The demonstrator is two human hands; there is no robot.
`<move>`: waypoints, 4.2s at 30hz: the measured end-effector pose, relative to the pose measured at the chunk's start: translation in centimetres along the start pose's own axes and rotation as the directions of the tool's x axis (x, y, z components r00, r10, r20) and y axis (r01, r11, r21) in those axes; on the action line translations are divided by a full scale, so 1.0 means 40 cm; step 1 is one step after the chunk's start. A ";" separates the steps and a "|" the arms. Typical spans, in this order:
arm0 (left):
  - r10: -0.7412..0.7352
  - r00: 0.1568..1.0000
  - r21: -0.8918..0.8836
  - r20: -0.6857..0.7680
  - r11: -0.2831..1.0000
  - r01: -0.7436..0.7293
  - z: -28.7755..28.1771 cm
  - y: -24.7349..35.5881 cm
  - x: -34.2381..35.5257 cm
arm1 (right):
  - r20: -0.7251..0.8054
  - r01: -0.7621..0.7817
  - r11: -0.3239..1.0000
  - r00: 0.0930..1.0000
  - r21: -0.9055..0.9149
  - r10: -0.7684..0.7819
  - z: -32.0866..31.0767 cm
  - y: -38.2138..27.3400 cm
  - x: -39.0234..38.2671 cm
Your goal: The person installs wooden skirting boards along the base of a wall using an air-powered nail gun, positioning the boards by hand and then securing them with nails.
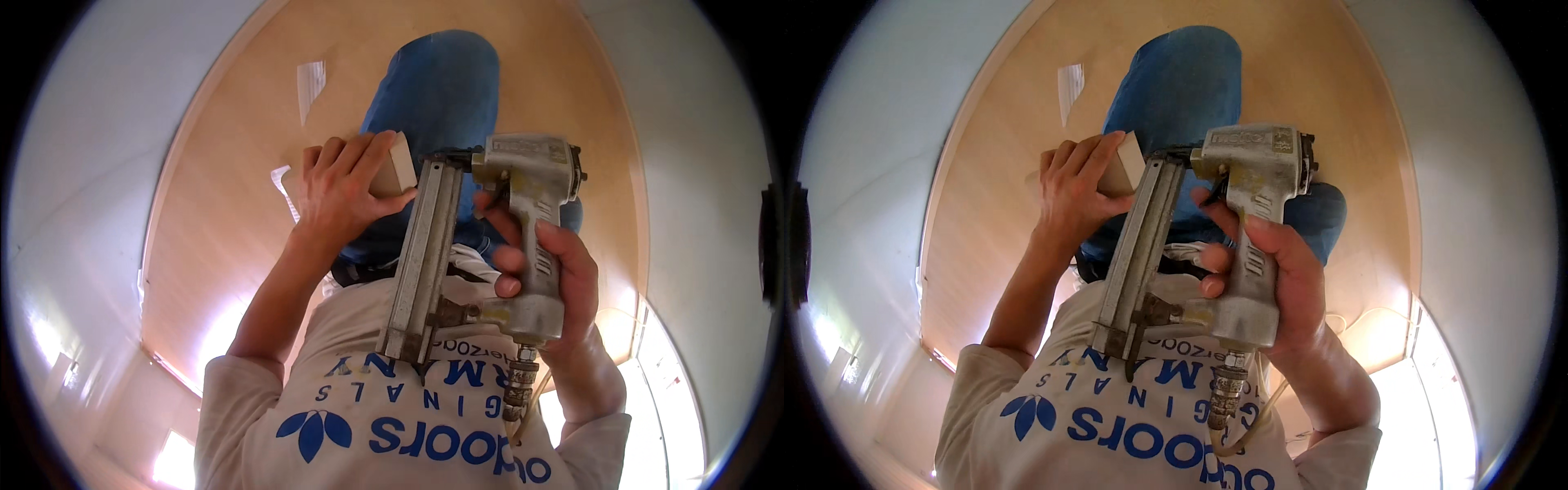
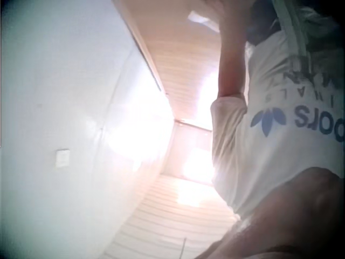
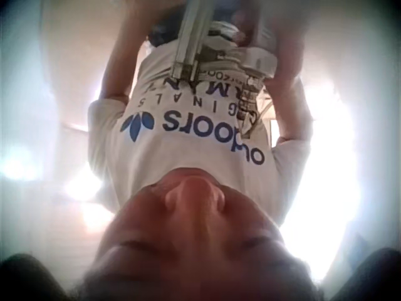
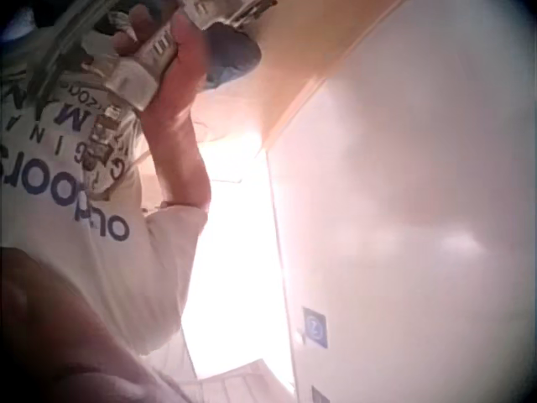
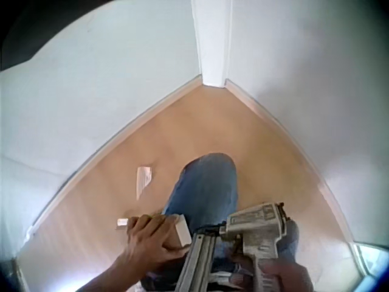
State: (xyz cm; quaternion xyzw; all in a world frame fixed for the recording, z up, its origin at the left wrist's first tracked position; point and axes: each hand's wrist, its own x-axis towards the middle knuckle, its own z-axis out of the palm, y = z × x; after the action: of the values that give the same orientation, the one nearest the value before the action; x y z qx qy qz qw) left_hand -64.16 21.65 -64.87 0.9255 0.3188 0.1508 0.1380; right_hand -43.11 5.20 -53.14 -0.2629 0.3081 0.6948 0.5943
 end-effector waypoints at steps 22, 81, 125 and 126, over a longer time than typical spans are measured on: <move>-0.039 0.997 -0.107 0.067 0.993 0.046 -0.016 0.000 -0.002 | -0.168 0.026 0.994 0.985 -0.110 -0.045 0.110 0.017 0.044; 0.059 0.868 0.017 0.493 0.997 -0.078 0.640 -0.278 0.909 | 0.338 -0.368 -0.639 0.616 -0.675 -0.711 -0.377 -0.639 0.550; -0.306 0.871 -0.652 0.383 0.579 0.490 0.980 -0.394 1.315 | 0.557 -0.351 -0.810 0.595 -0.470 -0.580 -0.497 -0.764 0.902; -0.356 0.889 -0.723 0.290 0.527 0.447 1.028 -0.432 1.339 | 0.555 -0.350 -0.812 0.599 -0.468 -0.578 -0.495 -0.764 0.908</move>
State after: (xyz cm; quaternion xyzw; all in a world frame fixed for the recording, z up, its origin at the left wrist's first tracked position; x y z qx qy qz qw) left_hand -18.29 62.05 -98.40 0.6827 0.4190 0.1871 0.5687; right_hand -18.58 17.84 -96.55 -0.8591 -0.5018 0.0957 0.0326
